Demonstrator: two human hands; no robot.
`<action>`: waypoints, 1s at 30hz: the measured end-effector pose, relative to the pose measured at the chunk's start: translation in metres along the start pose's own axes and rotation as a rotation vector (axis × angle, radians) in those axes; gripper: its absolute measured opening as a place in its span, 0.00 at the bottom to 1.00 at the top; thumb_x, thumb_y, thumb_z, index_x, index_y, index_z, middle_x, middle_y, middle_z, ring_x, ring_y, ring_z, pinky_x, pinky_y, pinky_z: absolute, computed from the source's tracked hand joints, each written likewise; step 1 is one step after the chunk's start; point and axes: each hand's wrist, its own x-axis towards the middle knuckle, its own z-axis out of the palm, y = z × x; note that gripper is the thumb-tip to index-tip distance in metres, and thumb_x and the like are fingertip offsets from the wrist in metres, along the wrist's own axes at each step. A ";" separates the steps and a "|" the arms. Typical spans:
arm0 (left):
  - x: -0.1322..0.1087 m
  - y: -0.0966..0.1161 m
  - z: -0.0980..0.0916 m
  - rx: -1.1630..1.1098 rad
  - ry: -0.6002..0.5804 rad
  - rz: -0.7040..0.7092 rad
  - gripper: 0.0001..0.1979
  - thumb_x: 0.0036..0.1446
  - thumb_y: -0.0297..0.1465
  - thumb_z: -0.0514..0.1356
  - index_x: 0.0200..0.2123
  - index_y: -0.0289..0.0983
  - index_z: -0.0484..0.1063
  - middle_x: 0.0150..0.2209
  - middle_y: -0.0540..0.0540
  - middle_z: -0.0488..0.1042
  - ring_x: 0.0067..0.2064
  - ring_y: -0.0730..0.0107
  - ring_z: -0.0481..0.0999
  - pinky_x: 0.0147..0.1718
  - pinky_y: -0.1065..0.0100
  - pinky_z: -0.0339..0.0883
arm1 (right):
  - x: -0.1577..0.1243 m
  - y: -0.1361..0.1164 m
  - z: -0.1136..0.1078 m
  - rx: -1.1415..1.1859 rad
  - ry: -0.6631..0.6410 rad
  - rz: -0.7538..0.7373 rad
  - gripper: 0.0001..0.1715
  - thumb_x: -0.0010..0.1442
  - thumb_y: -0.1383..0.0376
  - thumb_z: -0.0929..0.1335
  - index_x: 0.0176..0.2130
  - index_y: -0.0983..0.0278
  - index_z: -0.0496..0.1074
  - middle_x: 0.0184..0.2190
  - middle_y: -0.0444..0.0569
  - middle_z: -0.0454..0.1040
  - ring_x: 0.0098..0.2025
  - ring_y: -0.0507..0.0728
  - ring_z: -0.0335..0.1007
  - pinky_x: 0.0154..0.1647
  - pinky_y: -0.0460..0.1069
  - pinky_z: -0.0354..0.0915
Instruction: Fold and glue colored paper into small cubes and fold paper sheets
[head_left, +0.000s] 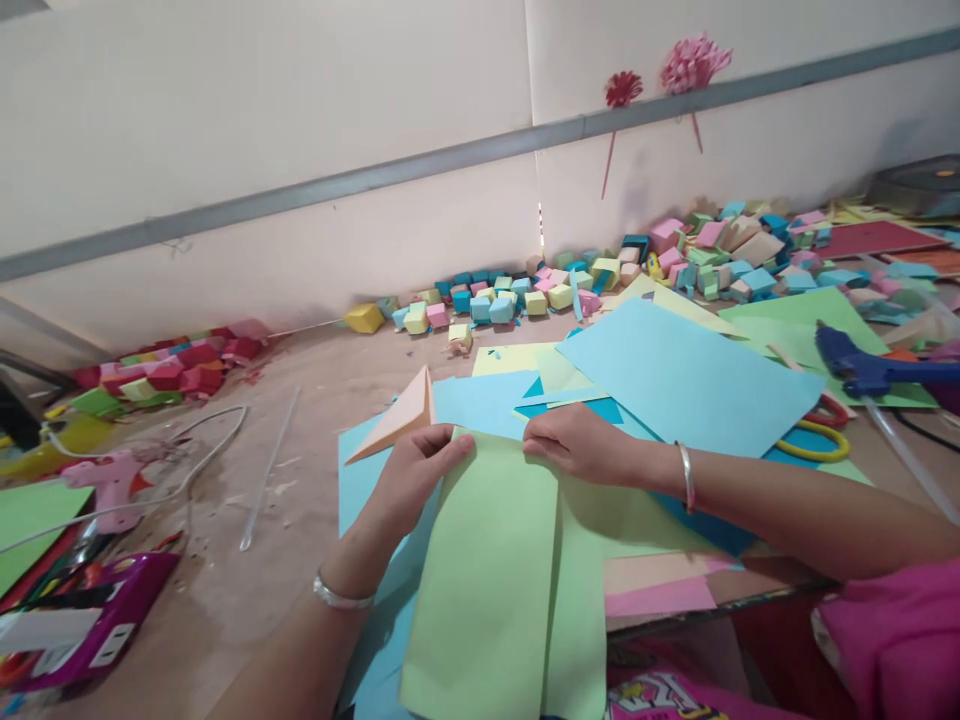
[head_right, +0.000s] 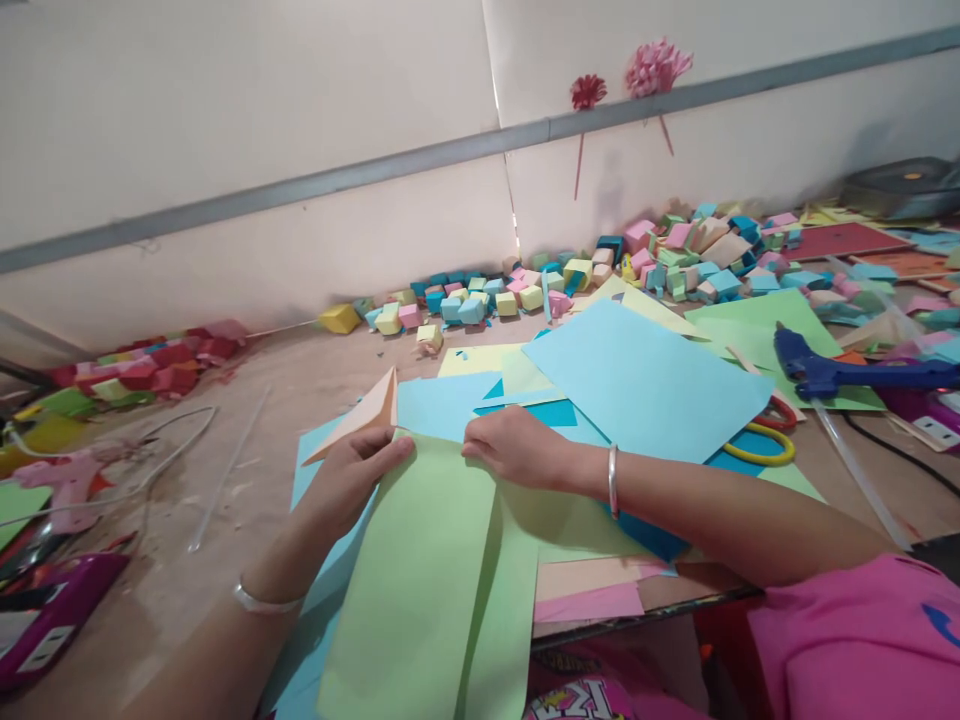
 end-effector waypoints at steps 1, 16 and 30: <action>0.001 0.000 0.001 -0.002 0.007 -0.004 0.17 0.51 0.44 0.66 0.30 0.34 0.75 0.26 0.49 0.72 0.25 0.75 0.68 0.23 0.74 0.59 | 0.000 0.002 0.000 -0.001 -0.002 -0.001 0.13 0.64 0.67 0.63 0.28 0.66 0.69 0.27 0.48 0.73 0.29 0.51 0.63 0.30 0.45 0.51; 0.012 -0.008 -0.006 0.025 0.131 0.052 0.15 0.47 0.41 0.69 0.26 0.35 0.73 0.22 0.52 0.69 0.23 0.77 0.64 0.22 0.74 0.56 | 0.007 0.023 -0.005 0.205 -0.078 0.167 0.10 0.59 0.67 0.65 0.30 0.67 0.75 0.28 0.46 0.76 0.31 0.51 0.67 0.32 0.45 0.56; 0.016 -0.007 -0.008 0.143 0.166 0.089 0.15 0.45 0.42 0.68 0.26 0.34 0.75 0.21 0.51 0.68 0.24 0.76 0.62 0.22 0.73 0.56 | 0.007 0.028 -0.006 0.244 -0.104 0.167 0.08 0.58 0.67 0.65 0.30 0.66 0.73 0.28 0.45 0.74 0.31 0.51 0.65 0.32 0.45 0.56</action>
